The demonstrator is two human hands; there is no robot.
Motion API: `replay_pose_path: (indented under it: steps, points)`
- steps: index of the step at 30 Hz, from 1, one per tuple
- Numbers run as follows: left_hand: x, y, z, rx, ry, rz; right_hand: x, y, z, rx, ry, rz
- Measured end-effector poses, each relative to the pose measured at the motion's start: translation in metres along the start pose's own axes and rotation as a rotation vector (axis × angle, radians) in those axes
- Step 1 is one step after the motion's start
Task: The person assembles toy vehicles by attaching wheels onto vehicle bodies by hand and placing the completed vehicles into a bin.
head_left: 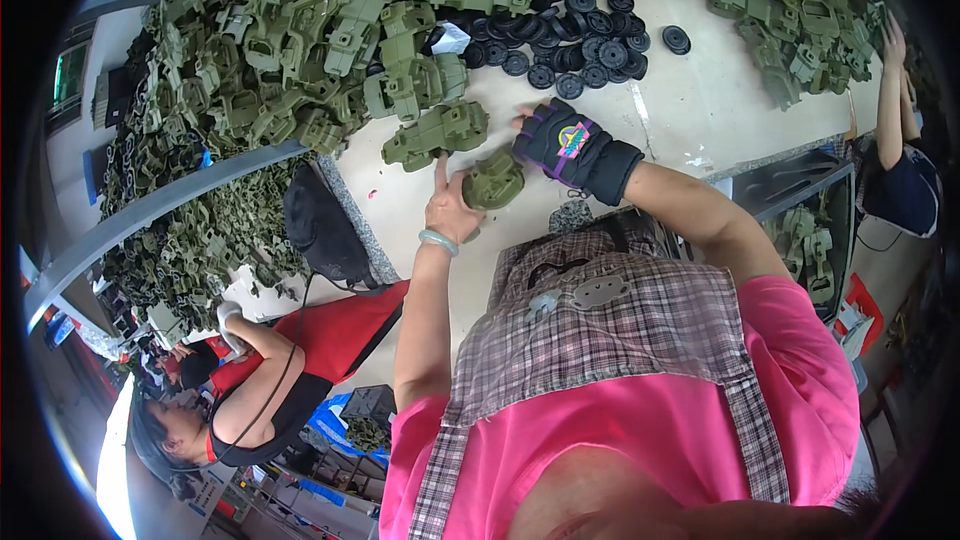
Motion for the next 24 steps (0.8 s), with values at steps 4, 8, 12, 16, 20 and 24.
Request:
replay_pose_path:
  steps: [4, 8, 12, 16, 20, 24]
  points:
    - [-0.015, 0.04, 0.021, -0.058, -0.15, 0.173, -0.041, 0.02, 0.008, -0.012, -0.053, -0.036]
    - [-0.007, 0.092, 0.039, -0.128, -0.292, 0.369, -0.056, 0.04, 0.003, -0.03, -0.062, 0.013]
    - [0.026, 0.117, 0.021, -0.297, -0.07, 0.424, -0.076, 0.051, -0.015, 0.062, 0.058, 0.177]
    - [0.024, 0.092, 0.0, -0.289, -0.075, 0.392, -0.081, 0.039, -0.032, 0.061, 0.085, 0.23]
    - [0.041, 0.028, -0.01, -0.328, 0.102, 0.076, -0.044, 0.009, -0.033, 0.019, 0.007, 0.099]
    - [0.031, 0.031, -0.012, -0.176, 0.249, 0.161, -0.032, 0.014, -0.007, -0.045, -0.042, 0.079]
Point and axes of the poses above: each hand's wrist, its own x-axis towards the middle knuckle, its own z-axis out of the palm, y = z × x, the point moved 6 cm from there along x, towards the middle knuckle, and after that the axes turned 13 degrees about -z, right-handed, at the moved point
